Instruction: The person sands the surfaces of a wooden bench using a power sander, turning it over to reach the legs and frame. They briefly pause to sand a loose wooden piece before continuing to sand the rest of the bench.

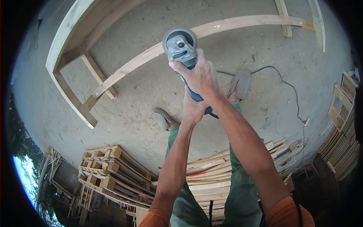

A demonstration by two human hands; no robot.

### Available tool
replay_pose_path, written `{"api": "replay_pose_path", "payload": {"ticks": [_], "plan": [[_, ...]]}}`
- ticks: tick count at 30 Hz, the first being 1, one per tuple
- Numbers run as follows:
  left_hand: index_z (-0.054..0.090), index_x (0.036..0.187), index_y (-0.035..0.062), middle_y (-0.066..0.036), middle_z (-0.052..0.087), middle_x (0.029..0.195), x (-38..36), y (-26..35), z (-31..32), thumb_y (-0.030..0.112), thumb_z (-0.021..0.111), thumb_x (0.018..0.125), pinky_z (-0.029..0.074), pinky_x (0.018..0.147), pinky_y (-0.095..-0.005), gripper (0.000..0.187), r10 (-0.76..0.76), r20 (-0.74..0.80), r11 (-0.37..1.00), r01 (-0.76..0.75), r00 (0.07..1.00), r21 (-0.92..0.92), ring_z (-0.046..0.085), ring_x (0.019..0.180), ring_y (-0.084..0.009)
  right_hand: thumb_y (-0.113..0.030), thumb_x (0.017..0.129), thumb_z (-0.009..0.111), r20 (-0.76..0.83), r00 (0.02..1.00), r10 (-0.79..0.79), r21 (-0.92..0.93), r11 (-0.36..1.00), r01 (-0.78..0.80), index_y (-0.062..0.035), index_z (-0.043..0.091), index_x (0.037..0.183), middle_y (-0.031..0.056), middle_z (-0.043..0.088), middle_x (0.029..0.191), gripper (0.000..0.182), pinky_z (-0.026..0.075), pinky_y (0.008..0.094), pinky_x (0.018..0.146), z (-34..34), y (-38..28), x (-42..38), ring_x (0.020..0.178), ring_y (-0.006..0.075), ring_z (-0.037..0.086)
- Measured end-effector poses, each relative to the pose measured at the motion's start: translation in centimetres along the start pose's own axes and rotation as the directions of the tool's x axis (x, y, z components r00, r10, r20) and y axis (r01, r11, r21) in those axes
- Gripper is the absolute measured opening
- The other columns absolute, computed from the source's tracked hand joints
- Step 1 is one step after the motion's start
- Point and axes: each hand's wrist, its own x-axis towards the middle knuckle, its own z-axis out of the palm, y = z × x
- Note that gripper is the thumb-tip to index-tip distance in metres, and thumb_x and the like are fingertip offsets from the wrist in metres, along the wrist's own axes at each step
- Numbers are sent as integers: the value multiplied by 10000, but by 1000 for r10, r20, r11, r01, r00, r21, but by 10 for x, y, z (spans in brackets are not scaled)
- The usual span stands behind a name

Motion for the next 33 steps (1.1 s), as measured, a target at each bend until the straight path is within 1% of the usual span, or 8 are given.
{"api": "replay_pose_path", "payload": {"ticks": [10, 13, 16, 20, 22, 26, 28, 33], "plan": [[385, 1470, 39, -106, 594, 1329, 19, 10, 67, 240, 902, 759, 494, 1001, -360, 901, -31, -1, 999, 31, 1000, -40, 600, 1179, -206, -617, 801, 775, 12, 999, 46, -4, 999, -46, 54, 560, 1170, 253, 707, 916, 796, 583, 458, 759, -63, 14, 21, 877, 392, 739], [380, 1470, 36, -108, 591, 1333, 26, 11, 87, 258, 903, 759, 490, 1006, -364, 911, -31, 0, 998, 31, 1000, 56, 597, 1183, -212, -610, 797, 781, -14, 998, 69, 34, 997, -69, 35, 564, 1189, 254, 708, 953, 785, 577, 462, 779, -83, 24, 29, 908, 395, 736], [379, 1471, 39, -111, 591, 1335, 34, 9, 115, 273, 905, 756, 486, 1011, -368, 917, -13, 26, 999, 12, 1000, 46, 597, 1189, -219, -617, 798, 775, 9, 992, 127, 32, 991, -127, 26, 566, 1193, 253, 708, 975, 782, 567, 478, 781, -115, 27, 33, 895, 406, 731], [383, 1467, 42, -112, 592, 1335, 34, 13, 152, 276, 904, 756, 486, 1010, -369, 912, -14, 4, 998, 13, 1000, 55, 597, 1194, -220, -634, 795, 765, -16, 994, 111, 38, 993, -110, 21, 570, 1192, 250, 709, 988, 790, 557, 487, 800, -152, 34, 33, 909, 416, 723], [425, 1445, 17, -104, 612, 1311, 35, 15, 169, 259, 824, 865, 482, 1013, -367, 745, 61, 12, 993, -61, 998, 97, 597, 1171, -198, -649, 798, 752, -24, 987, 162, 18, 987, -162, 19, 572, 1193, 251, 710, 999, 796, 547, 492, 823, -167, 39, 35, 942, 417, 715], [428, 1438, 14, -104, 614, 1306, 42, 19, 194, 259, 827, 861, 481, 1014, -365, 743, 33, 59, 989, -41, 998, 145, 598, 1170, -201, -642, 798, 757, -43, 987, 155, 55, 987, -153, 16, 573, 1194, 251, 708, 995, 790, 545, 494, 825, -193, 58, 43, 940, 420, 714], [432, 1437, 14, -105, 616, 1303, 47, 21, 212, 259, 828, 859, 478, 1014, -361, 742, -2, 60, 987, -7, 998, 160, 598, 1171, -202, -631, 797, 766, -116, 989, 92, 56, 995, -86, 28, 570, 1183, 251, 705, 954, 789, 556, 493, 794, -206, 68, 48, 895, 426, 718], [438, 1433, 13, -105, 620, 1296, 53, 23, 249, 251, 828, 860, 479, 1010, -357, 734, -2, 69, 988, -8, 998, 153, 598, 1164, -196, -632, 797, 768, -96, 986, 133, 54, 990, -128, 46, 568, 1169, 255, 702, 930, 799, 572, 484, 760, -241, 84, 55, 875, 431, 721]]}}
